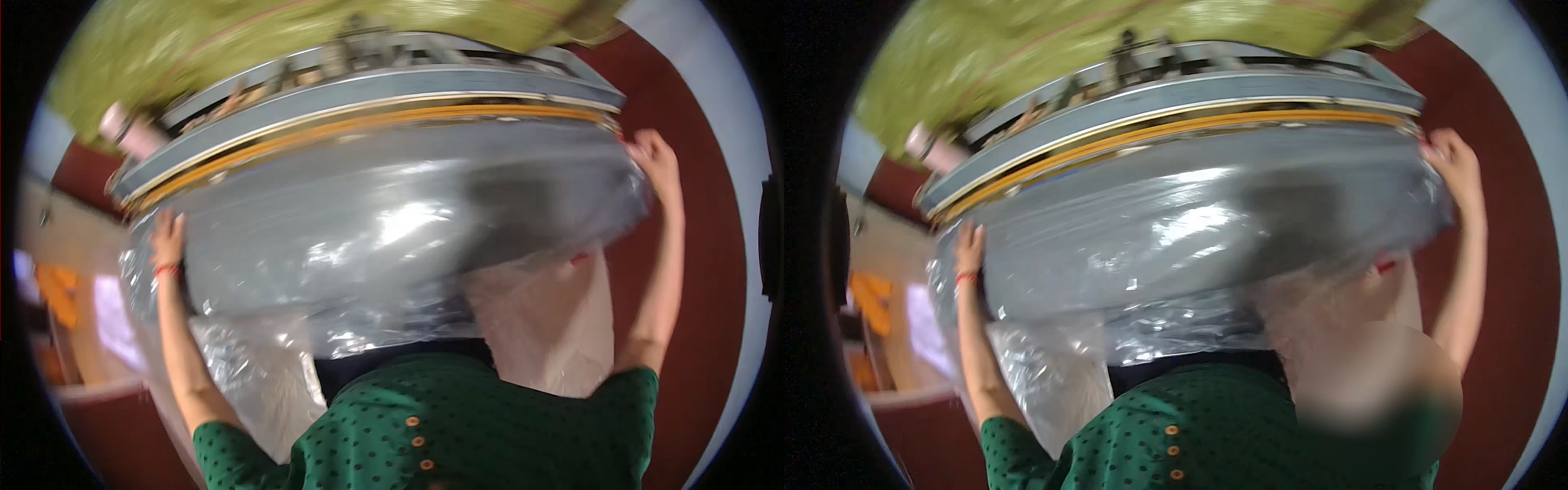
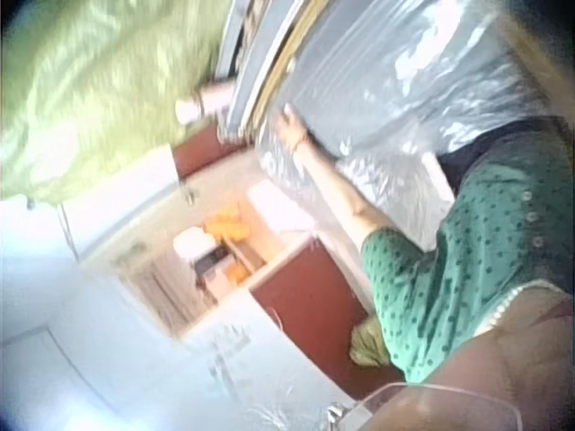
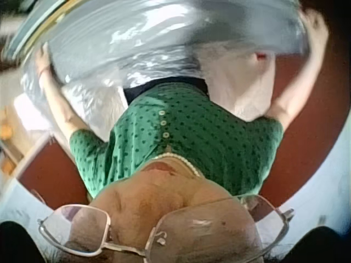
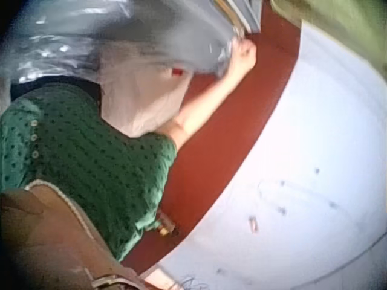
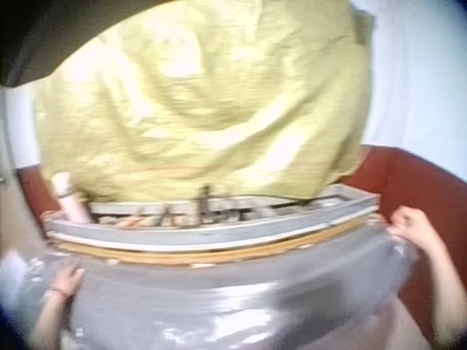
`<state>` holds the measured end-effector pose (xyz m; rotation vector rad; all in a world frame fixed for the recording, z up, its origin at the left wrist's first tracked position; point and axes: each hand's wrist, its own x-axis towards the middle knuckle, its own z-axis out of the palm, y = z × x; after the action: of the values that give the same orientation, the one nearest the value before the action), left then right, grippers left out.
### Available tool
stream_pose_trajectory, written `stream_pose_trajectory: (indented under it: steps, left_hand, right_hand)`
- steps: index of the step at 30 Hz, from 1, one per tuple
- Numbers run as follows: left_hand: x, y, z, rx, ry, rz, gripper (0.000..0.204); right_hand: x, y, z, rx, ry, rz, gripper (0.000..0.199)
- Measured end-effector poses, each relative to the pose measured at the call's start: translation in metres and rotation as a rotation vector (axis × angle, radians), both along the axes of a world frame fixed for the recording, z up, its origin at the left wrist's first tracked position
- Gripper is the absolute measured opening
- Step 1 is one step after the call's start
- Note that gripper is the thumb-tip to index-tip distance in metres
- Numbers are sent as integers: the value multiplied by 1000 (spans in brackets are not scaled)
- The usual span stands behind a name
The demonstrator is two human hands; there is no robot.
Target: Smoothing and positioning a large sheet of plastic film over a padded component on a manufacturing workbench.
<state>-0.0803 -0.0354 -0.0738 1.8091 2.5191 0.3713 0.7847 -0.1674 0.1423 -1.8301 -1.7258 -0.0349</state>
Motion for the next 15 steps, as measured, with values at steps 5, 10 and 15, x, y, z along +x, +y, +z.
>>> stream_pose_trajectory:
  steps: [5, 10, 15]
  left_hand:
    - [22, -6, 17, -102, 171, 168, 58]
    - [-46, -7, 0, -72, 194, 86, 59]
    - [-160, -15, -24, -135, 486, -32, 56]
  right_hand:
    - [-89, 0, -71, 321, 321, 396, 17]
    - [-7, -16, -159, -138, -410, -279, 49]
    - [-3, -30, -158, -321, -278, -441, 67]
